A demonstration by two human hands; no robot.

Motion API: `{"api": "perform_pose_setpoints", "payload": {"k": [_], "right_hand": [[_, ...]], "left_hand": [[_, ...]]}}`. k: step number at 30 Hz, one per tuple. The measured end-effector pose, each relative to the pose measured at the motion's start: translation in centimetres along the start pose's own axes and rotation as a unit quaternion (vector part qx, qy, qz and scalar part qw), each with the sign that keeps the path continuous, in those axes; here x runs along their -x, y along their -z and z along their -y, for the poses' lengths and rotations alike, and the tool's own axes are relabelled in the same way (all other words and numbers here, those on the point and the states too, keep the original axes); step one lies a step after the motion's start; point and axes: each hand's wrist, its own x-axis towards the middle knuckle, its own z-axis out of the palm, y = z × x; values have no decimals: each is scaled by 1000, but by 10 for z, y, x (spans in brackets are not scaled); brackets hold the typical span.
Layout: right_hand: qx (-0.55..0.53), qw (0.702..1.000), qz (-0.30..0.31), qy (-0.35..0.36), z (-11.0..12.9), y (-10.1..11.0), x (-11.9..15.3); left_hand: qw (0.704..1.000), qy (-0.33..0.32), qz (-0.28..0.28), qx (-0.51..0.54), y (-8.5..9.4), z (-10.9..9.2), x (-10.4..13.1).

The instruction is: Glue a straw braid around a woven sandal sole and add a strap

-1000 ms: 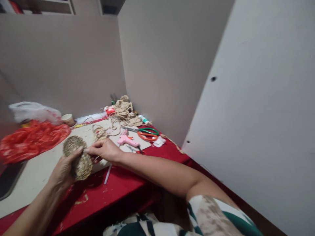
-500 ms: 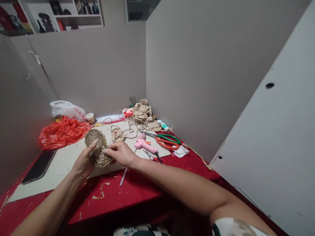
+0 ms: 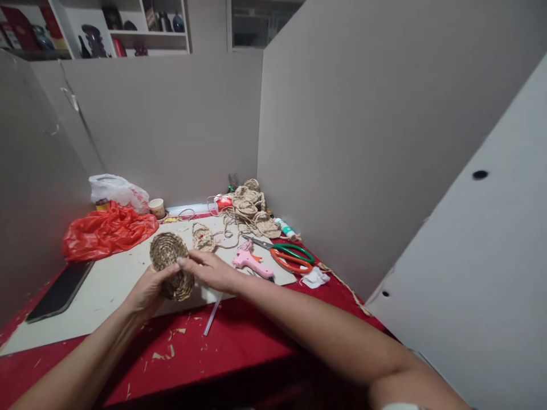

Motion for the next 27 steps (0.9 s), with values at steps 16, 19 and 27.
{"api": "perform_pose_setpoints", "payload": {"k": [16,19,27], "right_hand": [[-226,960,132,-100,-16,-4,-43],[-305,935,147,-103,-14,-8,-50],[-381,896,182,-139,-16,-15,-64]], "left_hand": [[995,97,-33,20,11,9,-14],[994,102,-39,20,17,11,-17],[993,87,-66,37,22,7,-20]]}}
